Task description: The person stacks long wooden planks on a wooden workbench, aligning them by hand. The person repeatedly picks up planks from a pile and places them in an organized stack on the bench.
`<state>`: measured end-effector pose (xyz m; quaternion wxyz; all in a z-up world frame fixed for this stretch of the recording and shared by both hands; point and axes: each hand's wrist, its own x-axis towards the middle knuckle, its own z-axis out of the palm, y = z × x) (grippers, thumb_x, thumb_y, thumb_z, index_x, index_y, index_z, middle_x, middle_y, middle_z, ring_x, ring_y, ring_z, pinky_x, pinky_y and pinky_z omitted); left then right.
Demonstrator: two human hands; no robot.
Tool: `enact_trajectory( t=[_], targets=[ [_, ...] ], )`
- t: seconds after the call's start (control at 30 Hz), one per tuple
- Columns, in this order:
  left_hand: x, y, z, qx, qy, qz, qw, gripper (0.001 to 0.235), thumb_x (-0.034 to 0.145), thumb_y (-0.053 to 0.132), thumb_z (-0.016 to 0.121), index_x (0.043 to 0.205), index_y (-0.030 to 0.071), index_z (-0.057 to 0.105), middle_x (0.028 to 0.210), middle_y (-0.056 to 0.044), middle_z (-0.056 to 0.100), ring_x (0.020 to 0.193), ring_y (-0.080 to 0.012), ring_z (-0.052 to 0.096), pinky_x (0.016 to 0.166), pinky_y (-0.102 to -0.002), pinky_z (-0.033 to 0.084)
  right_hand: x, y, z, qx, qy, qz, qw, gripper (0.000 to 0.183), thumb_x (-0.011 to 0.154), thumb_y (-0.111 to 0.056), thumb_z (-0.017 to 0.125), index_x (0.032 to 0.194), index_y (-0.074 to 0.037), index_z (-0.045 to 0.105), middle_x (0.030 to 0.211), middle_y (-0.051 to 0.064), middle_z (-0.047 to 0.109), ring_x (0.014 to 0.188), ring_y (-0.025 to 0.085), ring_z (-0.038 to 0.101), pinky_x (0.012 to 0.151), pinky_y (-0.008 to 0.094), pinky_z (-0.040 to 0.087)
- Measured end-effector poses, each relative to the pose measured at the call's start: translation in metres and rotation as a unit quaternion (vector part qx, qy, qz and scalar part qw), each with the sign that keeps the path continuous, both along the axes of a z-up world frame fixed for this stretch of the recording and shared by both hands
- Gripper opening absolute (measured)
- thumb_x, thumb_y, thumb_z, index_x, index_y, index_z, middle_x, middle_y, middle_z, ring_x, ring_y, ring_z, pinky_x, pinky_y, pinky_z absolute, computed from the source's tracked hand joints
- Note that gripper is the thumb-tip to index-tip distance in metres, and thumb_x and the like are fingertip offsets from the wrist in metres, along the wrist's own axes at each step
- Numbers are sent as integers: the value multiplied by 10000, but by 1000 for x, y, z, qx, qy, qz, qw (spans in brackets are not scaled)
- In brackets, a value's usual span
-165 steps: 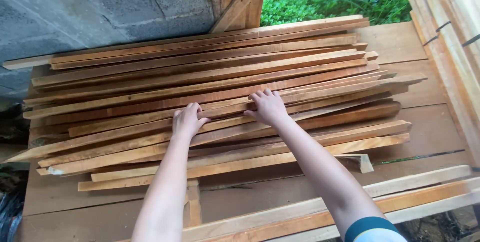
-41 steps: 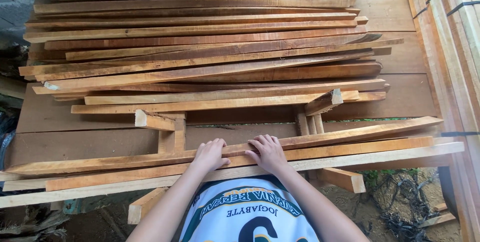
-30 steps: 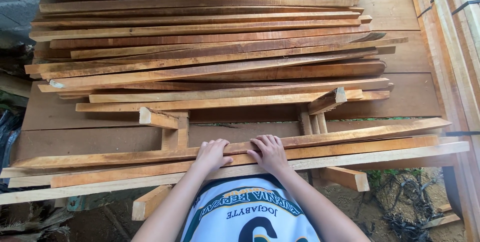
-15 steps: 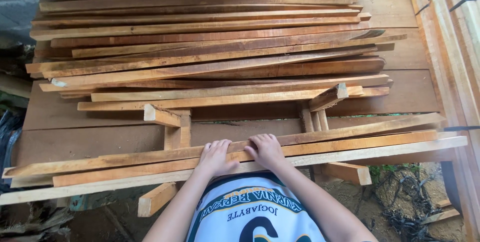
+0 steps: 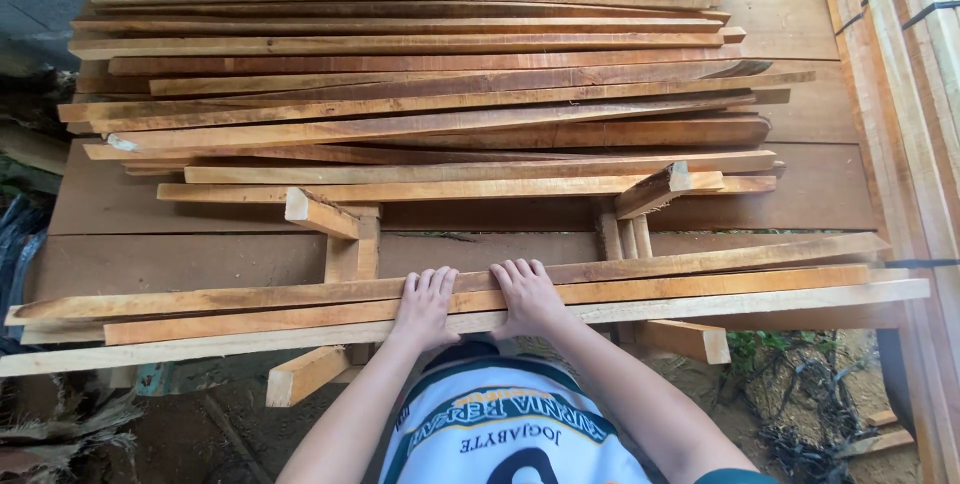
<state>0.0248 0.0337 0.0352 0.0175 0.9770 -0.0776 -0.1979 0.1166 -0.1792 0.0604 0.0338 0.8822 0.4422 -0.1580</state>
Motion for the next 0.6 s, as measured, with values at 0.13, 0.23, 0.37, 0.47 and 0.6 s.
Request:
enact_trajectory(
  t=[0.13,0.23,0.37,0.47,0.6],
  targets=[
    [0,4,-9,-32,-2,10,999,1220,493,575,914,1485,137,354,1444,-55,466,1320,-249,452,1055,-407,358,0,-2,-6,21,1,-5,1000,1186,451,-821,648,1389,-118,467,1204,54,579,1190,227,536,1016,381,389],
    [0,2,-11,-38,-3,17,999,1236,487,570,932,1488,142,346,1463,-55,453,1335,-245,435,1082,-404,351,-3,-4,-6,16,-3,-13,1000,1175,465,-816,642,1398,-126,457,1217,43,568,1197,215,530,1028,381,376],
    [-5,-1,-9,-39,-29,26,998,1240,489,550,934,1503,123,363,1498,-76,449,1363,-261,419,1123,-434,323,-11,-6,5,29,31,-35,998,1231,526,-759,705,1519,-106,383,1459,78,493,1381,247,437,1172,449,285],
    [-4,0,-18,-36,-35,22,998,1242,478,543,928,1504,123,368,1487,-67,455,1350,-259,432,1111,-438,338,-7,-5,-1,12,21,-26,999,1225,515,-737,736,1506,-108,385,1442,64,498,1367,239,446,1144,447,305],
    [-2,3,-33,-32,-45,15,998,1227,467,539,910,1495,129,379,1450,-61,476,1315,-253,459,1071,-425,364,-2,-5,-11,0,4,-13,1000,1175,501,-699,748,1457,-107,404,1310,55,545,1260,238,509,1066,431,364]
  ],
)
